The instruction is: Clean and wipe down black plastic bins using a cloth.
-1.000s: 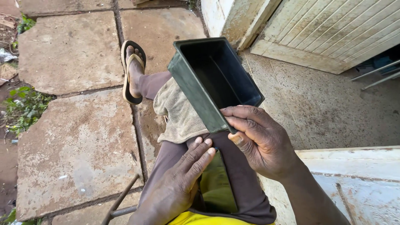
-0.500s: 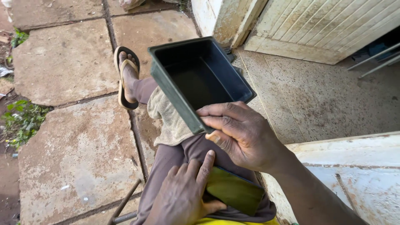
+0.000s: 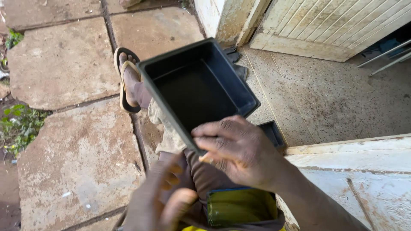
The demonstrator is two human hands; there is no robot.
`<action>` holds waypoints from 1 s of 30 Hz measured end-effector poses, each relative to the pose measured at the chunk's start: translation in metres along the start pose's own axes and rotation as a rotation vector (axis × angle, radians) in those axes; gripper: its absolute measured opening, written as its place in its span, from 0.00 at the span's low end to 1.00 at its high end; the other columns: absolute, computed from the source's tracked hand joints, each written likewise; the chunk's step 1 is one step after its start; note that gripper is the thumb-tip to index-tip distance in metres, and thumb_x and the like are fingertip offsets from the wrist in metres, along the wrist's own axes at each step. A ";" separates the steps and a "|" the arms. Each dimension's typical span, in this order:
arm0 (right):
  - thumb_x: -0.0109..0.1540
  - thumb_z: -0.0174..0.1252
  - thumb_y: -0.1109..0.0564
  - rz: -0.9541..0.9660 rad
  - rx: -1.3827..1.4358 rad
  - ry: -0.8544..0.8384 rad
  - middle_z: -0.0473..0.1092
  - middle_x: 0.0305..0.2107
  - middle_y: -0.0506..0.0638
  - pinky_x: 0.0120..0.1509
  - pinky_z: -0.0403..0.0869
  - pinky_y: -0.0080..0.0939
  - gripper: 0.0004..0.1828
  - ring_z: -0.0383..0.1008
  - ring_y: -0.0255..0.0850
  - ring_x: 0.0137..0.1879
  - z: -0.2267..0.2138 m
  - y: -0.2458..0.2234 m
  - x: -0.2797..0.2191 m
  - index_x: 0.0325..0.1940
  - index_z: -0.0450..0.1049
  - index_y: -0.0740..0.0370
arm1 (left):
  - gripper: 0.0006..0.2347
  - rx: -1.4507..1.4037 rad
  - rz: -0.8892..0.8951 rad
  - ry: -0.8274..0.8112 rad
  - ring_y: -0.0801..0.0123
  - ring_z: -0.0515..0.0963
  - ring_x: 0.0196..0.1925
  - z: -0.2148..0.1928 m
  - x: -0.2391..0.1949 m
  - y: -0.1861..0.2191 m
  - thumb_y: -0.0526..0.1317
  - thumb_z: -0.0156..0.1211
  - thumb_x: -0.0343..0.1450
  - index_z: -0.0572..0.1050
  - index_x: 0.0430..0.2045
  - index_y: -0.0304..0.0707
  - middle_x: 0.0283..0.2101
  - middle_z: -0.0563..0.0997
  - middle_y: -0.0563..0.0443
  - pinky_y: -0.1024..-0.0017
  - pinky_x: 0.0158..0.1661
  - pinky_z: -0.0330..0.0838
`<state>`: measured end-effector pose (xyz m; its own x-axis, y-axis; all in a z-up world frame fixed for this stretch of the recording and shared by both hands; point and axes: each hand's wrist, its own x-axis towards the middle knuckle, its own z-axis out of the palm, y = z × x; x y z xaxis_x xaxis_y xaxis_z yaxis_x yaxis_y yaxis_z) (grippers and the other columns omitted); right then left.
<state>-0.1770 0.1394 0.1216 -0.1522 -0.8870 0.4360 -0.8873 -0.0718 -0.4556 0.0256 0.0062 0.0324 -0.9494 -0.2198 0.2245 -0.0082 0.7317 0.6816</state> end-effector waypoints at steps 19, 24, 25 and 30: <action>0.72 0.43 0.41 1.407 0.628 -0.136 0.74 0.51 0.66 0.60 0.76 0.56 0.29 0.73 0.56 0.56 0.050 0.145 -0.050 0.57 0.75 0.68 | 0.29 -1.227 -0.594 0.694 0.53 0.80 0.57 -0.067 0.063 -0.018 0.31 0.43 0.66 0.62 0.68 0.32 0.60 0.74 0.36 0.57 0.55 0.78; 0.68 0.44 0.41 1.385 0.907 -0.181 0.60 0.69 0.58 0.78 0.53 0.51 0.27 0.54 0.46 0.77 0.083 0.172 -0.089 0.67 0.66 0.55 | 0.31 -1.179 -0.631 0.665 0.45 0.80 0.57 -0.068 0.060 -0.005 0.31 0.44 0.66 0.59 0.70 0.32 0.60 0.74 0.31 0.50 0.50 0.78; 0.67 0.47 0.42 1.353 0.930 -0.108 0.60 0.70 0.62 0.79 0.49 0.52 0.27 0.51 0.49 0.79 0.076 0.169 -0.087 0.66 0.68 0.57 | 0.31 -1.153 -0.677 0.709 0.45 0.79 0.56 -0.069 0.063 0.004 0.30 0.43 0.66 0.60 0.70 0.32 0.60 0.74 0.31 0.51 0.51 0.78; 0.74 0.52 0.42 1.007 1.237 0.349 0.72 0.54 0.61 0.69 0.64 0.56 0.24 0.68 0.49 0.62 0.020 0.161 -0.080 0.56 0.70 0.68 | 0.32 -1.064 -0.694 0.701 0.47 0.80 0.55 -0.072 0.067 0.018 0.28 0.45 0.63 0.58 0.68 0.37 0.58 0.74 0.33 0.52 0.51 0.78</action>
<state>-0.2992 0.1898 -0.0027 -0.6589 -0.6713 -0.3395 0.4698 -0.0147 -0.8827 -0.0156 -0.0417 0.1103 -0.5024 -0.8166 -0.2841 0.1352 -0.3987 0.9071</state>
